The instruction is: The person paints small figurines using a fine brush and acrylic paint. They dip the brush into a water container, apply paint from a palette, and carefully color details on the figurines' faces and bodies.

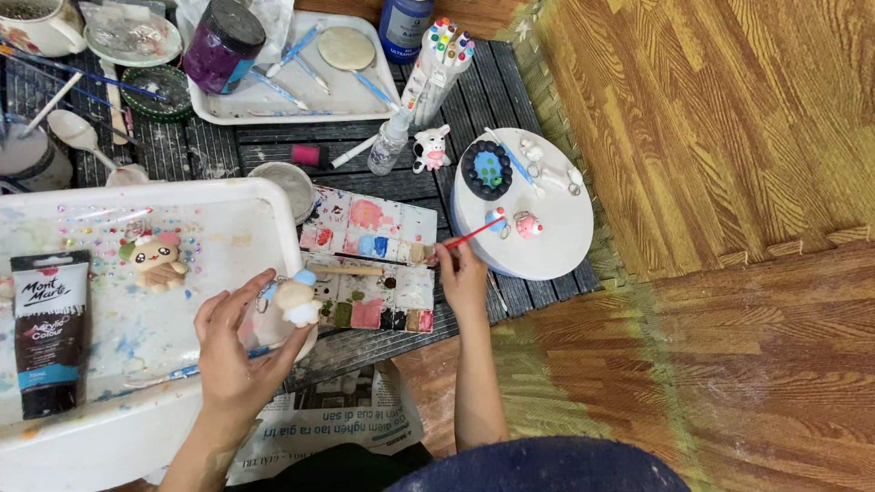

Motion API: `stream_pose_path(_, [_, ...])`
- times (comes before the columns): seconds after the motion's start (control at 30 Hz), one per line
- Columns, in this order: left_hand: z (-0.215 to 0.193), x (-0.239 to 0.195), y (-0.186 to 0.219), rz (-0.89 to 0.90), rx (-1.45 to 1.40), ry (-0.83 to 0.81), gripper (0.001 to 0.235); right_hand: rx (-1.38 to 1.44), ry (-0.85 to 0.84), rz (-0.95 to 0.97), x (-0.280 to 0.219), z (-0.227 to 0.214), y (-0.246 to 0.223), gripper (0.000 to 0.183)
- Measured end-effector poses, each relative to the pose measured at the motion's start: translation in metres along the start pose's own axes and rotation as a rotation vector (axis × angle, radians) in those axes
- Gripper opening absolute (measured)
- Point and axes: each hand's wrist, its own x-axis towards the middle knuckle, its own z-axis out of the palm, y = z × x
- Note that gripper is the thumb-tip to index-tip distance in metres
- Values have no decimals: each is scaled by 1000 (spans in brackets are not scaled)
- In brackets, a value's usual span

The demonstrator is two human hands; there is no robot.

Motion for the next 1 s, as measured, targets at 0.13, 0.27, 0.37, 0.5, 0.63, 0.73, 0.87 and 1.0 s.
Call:
stream_pose_path(0.13, [0,1,-1,33,1,7,80,113,27,245,7,0,-9,13])
stream_pose_path(0.27, [1,0,0,11,7,-3,80,-37,5,12,8,-1,-6,14])
stream_pose_path(0.37, [1,0,-2,14,-3,0,79,-56,-51,17,7,2,-3,14])
stream_pose_path(0.5, [2,-1,0,25,3,41,81,-34,-70,78,9,3,-5,14])
stream_pose_path(0.63, [2,-1,2,-46,31,14,82,-49,-74,45,10,3,-8,13])
stream_pose_path(0.73, [2,-2,1,-36,6,26,81,-55,-39,-2,11,3,-9,12])
stream_pose_path(0.87, [3,-2,-2,-10,0,30,80,-8,-133,61,15,3,-11,14])
stream_pose_path(1.0, [3,-2,-1,6,8,38,79,-199,-127,4,16,-4,-18,15])
